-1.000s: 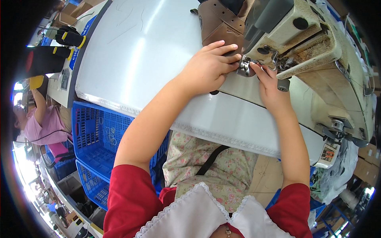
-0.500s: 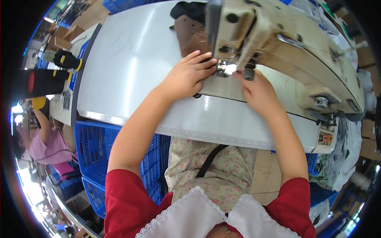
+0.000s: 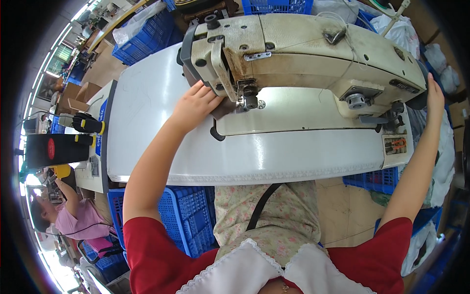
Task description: Stitching leather components of a shoe upper using an industrial sewing machine and trimming excess thread.
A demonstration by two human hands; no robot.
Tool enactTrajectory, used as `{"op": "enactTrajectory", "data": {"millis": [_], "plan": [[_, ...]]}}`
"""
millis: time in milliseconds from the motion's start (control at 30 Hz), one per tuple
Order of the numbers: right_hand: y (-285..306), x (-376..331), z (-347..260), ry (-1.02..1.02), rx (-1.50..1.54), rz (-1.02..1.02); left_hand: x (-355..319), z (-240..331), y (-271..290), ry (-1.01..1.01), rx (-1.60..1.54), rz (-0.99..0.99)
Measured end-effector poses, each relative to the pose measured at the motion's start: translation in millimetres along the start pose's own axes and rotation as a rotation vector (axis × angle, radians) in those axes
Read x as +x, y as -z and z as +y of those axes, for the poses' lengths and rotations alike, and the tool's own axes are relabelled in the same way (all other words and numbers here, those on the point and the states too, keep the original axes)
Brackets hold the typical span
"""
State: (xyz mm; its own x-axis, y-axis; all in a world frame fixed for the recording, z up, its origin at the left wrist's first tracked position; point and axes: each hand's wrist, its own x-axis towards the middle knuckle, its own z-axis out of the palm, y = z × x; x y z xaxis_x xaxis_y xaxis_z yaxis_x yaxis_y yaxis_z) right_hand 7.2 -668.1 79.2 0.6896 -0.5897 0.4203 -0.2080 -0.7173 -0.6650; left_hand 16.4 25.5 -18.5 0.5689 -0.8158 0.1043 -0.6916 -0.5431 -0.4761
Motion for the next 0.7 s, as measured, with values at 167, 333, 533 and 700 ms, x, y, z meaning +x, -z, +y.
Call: {"op": "enactTrajectory", "data": {"millis": [167,333,533,700], "plan": [[-8,-51,19,0.168,-0.057,0.179,-5,2,-5,0.005,0.011,0.097],[-43,-124,58,0.121,0.077,0.216,-7,3,-7,0.039,-0.065,0.058],[-33,-115,22,0.138,0.067,0.279,-7,4,-11,0.044,-0.100,0.075],[7,-90,28,0.096,-0.018,0.178,7,7,-16,0.029,-0.112,0.005]]}}
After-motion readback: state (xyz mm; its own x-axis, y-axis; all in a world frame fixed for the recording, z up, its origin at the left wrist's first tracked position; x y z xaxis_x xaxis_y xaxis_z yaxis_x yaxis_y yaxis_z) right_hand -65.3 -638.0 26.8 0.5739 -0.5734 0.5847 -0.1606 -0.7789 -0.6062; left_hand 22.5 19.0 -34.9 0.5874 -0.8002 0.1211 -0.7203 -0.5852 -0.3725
